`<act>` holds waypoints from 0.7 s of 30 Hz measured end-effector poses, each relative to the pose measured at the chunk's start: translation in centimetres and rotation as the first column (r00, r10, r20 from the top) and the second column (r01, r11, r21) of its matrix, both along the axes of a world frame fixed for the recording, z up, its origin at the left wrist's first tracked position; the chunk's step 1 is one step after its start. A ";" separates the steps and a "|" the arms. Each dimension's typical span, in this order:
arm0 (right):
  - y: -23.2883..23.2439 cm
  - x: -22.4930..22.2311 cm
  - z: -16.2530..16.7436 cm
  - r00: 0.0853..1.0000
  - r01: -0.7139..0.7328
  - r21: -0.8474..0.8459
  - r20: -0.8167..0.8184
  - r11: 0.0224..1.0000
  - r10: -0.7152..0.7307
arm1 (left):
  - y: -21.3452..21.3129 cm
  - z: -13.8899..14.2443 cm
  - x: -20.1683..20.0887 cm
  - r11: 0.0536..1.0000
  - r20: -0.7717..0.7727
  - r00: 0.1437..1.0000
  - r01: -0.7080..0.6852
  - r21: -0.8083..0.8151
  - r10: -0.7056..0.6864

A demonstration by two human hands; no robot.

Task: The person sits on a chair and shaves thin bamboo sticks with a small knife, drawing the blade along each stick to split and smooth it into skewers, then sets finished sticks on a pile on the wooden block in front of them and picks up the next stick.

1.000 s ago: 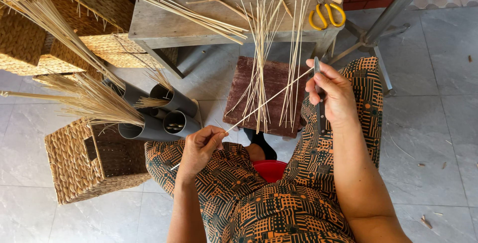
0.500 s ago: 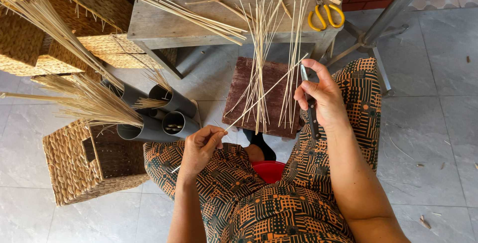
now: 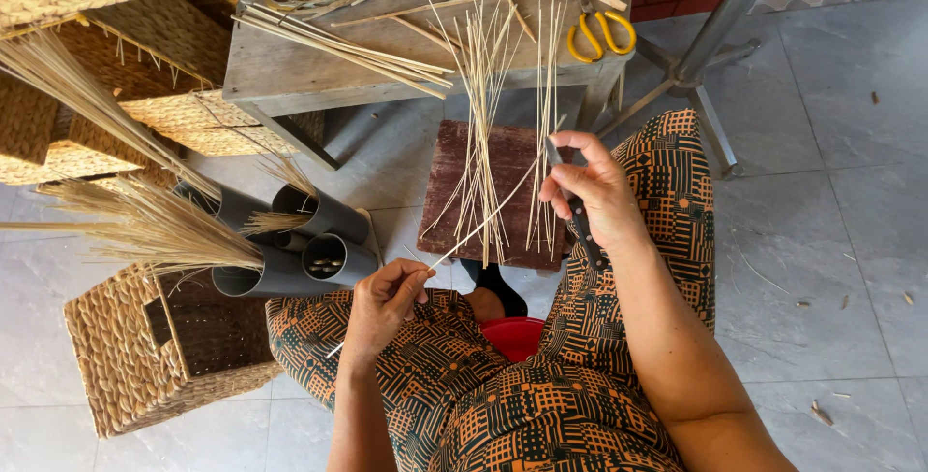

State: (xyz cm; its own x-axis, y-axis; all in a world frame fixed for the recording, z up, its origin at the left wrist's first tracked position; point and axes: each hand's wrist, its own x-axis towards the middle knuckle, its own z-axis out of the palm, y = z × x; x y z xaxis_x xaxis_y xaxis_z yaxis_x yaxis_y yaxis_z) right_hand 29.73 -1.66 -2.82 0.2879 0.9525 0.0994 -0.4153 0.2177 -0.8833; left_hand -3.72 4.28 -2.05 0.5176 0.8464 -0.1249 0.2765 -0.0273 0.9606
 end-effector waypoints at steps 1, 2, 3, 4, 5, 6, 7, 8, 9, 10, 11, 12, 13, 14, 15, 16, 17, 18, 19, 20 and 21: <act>0.0 -0.1 0.1 1.000 -0.006 -0.009 0.014 1.000 0.006 | 0.0 -0.1 0.0 1.000 0.005 1.000 0.007 0.000 -0.008; -0.1 -0.3 0.1 1.000 -0.011 -0.019 0.028 1.000 0.011 | 0.0 -0.2 0.0 0.999 0.026 0.999 0.027 -0.022 -0.026; -0.1 -0.4 0.2 0.999 -0.016 -0.029 0.041 0.999 0.017 | 0.1 -0.2 -0.1 0.998 0.047 0.998 0.047 -0.044 -0.045; -0.1 -0.4 0.3 0.999 -0.010 -0.029 0.048 1.000 0.011 | 0.1 -0.1 0.0 0.995 0.070 0.996 0.068 -0.066 -0.063; 0.0 -0.4 0.4 0.998 -0.003 -0.028 0.056 1.000 0.004 | 0.1 0.0 0.0 0.991 0.091 0.992 0.100 -0.086 -0.093; -0.1 -0.4 0.5 0.998 0.007 -0.028 0.063 1.000 -0.005 | 0.0 0.2 0.0 0.985 0.112 0.986 0.135 -0.106 -0.123; -0.1 -0.4 0.6 0.999 0.008 -0.017 0.044 1.000 -0.007 | 0.0 0.5 0.0 0.977 0.134 0.979 0.173 -0.125 -0.156; -0.2 -0.5 0.7 1.000 0.010 -0.007 0.025 1.000 -0.009 | 0.0 0.7 0.1 0.970 0.145 0.974 0.196 -0.147 -0.174; -0.2 -0.5 0.8 1.000 0.010 0.004 0.007 1.000 -0.010 | -0.2 1.0 0.2 0.962 0.157 0.969 0.217 -0.168 -0.191; -0.2 -0.6 0.9 1.000 0.015 -0.009 0.010 1.000 -0.015 | -0.3 1.2 0.5 0.954 0.171 0.964 0.235 -0.187 -0.204; -0.1 -0.8 0.9 1.000 0.021 -0.022 0.014 1.000 -0.021 | -0.4 1.2 1.0 0.952 0.162 0.966 0.234 -0.196 -0.204; -0.1 -1.0 0.9 0.999 0.033 -0.036 0.017 0.999 -0.033 | -0.5 1.1 1.6 0.949 0.153 0.966 0.238 -0.207 -0.209; -0.1 -1.2 0.9 0.999 0.001 -0.050 0.052 0.999 0.002 | -0.5 0.9 2.2 0.944 0.146 0.964 0.250 -0.217 -0.222; 0.0 -1.5 0.8 0.996 -0.026 -0.066 0.087 0.998 0.031 | -0.4 0.6 2.9 0.949 0.161 0.970 0.216 -0.228 -0.182; 0.0 -1.9 0.7 0.991 -0.046 -0.084 0.122 0.995 0.056 | -0.4 0.2 3.5 0.952 0.175 0.973 0.188 -0.240 -0.148; -0.1 -2.6 0.5 0.990 -0.108 -0.059 0.081 0.992 0.112 | -0.4 -0.4 4.3 0.953 0.188 0.974 0.168 -0.253 -0.122; 0.0 -3.3 0.2 0.986 -0.158 -0.028 0.047 0.987 0.159 | -0.2 -1.1 4.9 0.958 0.197 0.977 0.132 -0.256 -0.082; -0.1 -3.9 0.0 0.977 -0.184 -0.091 0.095 0.979 0.192 | 0.3 -1.7 5.2 0.961 0.207 0.977 0.103 -0.258 -0.049; -0.1 -4.5 -0.2 0.965 -0.203 -0.158 0.137 0.966 0.225 | 1.0 -2.4 5.3 0.962 0.217 0.976 0.076 -0.262 -0.018; 0.0 -5.2 -0.6 0.956 -0.273 -0.074 0.088 0.959 0.279 | 1.6 -3.2 5.4 0.969 0.234 0.972 0.061 -0.238 -0.003; 0.1 -5.6 -0.9 0.945 -0.298 -0.037 0.128 0.954 0.300 | 2.4 -4.2 5.6 0.975 0.250 0.968 0.049 -0.217 0.007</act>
State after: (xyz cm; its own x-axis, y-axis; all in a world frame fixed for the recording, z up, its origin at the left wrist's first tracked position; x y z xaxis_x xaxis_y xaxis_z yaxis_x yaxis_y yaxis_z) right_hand 24.09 -1.52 -3.76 -0.0252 0.9946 0.1005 -0.3400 0.0860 -0.9365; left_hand 1.87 6.66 -6.21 0.5734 0.8010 -0.1720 0.0306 0.1889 0.9815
